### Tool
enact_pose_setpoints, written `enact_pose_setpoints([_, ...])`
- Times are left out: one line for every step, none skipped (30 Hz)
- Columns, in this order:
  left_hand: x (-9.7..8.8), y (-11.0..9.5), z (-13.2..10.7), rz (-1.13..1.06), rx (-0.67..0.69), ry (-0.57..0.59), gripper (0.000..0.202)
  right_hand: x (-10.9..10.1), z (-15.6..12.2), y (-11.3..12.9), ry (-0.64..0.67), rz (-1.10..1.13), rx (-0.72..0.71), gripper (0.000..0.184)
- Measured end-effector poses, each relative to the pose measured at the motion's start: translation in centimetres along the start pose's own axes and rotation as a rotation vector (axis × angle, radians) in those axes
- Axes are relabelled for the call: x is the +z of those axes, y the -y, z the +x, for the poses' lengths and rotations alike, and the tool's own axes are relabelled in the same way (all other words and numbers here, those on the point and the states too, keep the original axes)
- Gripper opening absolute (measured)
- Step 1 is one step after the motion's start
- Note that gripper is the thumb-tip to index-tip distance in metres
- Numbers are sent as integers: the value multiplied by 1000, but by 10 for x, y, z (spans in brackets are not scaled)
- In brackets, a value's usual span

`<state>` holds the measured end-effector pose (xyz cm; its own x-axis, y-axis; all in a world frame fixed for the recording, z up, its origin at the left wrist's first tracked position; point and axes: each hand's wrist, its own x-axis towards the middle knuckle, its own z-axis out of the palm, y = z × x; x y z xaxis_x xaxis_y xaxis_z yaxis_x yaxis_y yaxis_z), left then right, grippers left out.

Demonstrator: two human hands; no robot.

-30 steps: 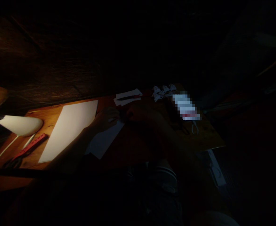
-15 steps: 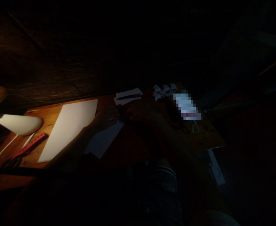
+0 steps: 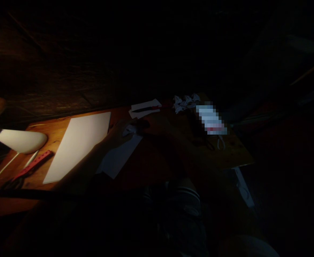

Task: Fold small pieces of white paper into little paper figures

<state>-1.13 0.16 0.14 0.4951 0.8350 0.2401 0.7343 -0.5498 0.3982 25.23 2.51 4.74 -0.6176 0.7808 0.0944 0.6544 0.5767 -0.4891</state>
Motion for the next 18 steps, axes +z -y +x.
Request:
enact_pose_setpoints([0,0,0,5,-7,-13,72,1,-1,1,-10,-7,17,45])
enact_pose_setpoints([1,0,0,12,-15,-26,72,1,-1,2,-11,-19,32,44])
enact_pose_setpoints([2,1,0,22,-23,-36,70,0,-2,3,-4,-33,44,43])
enact_pose_setpoints([2,1,0,34,-31,-42,65,-1,-3,5,5,-44,52,41])
enact_pose_setpoints([3,2,0,45,-39,-44,59,-2,-3,6,14,-47,56,39])
enact_pose_setpoints([4,3,1,54,-44,-43,52,-3,-4,8,20,-44,59,37])
enact_pose_setpoints([4,4,1,58,-46,-42,45,-3,-4,9,23,-36,66,35])
enact_pose_setpoints([5,5,2,57,-43,-42,39,-4,-3,10,22,-27,74,33])
enact_pose_setpoints([5,5,2,51,-38,-43,34,-3,-3,10,18,-19,84,32])
enact_pose_setpoints([5,5,3,44,-30,-43,32,-2,-2,11,14,-15,93,30])
enact_pose_setpoints([5,6,3,36,-24,-42,30,-1,-1,10,12,-12,99,28])
enact_pose_setpoints([5,6,3,30,-20,-40,30,0,-1,10,10,-11,98,27])
enact_pose_setpoints([4,5,3,26,-21,-38,31,1,0,9,8,-12,93,27])
enact_pose_setpoints([4,5,3,24,-26,-39,34,3,1,9,6,-15,88,27])
enact_pose_setpoints([4,5,3,23,-33,-41,40,4,1,8,3,-21,88,27])
enact_pose_setpoints([4,4,2,21,-39,-46,45,4,2,7,-1,-25,90,28])
enact_pose_setpoints([4,4,2,19,-42,-49,49,5,2,7,-5,-26,92,29])
enact_pose_setpoints([5,4,2,18,-40,-51,49,5,2,6,-5,-25,96,29])
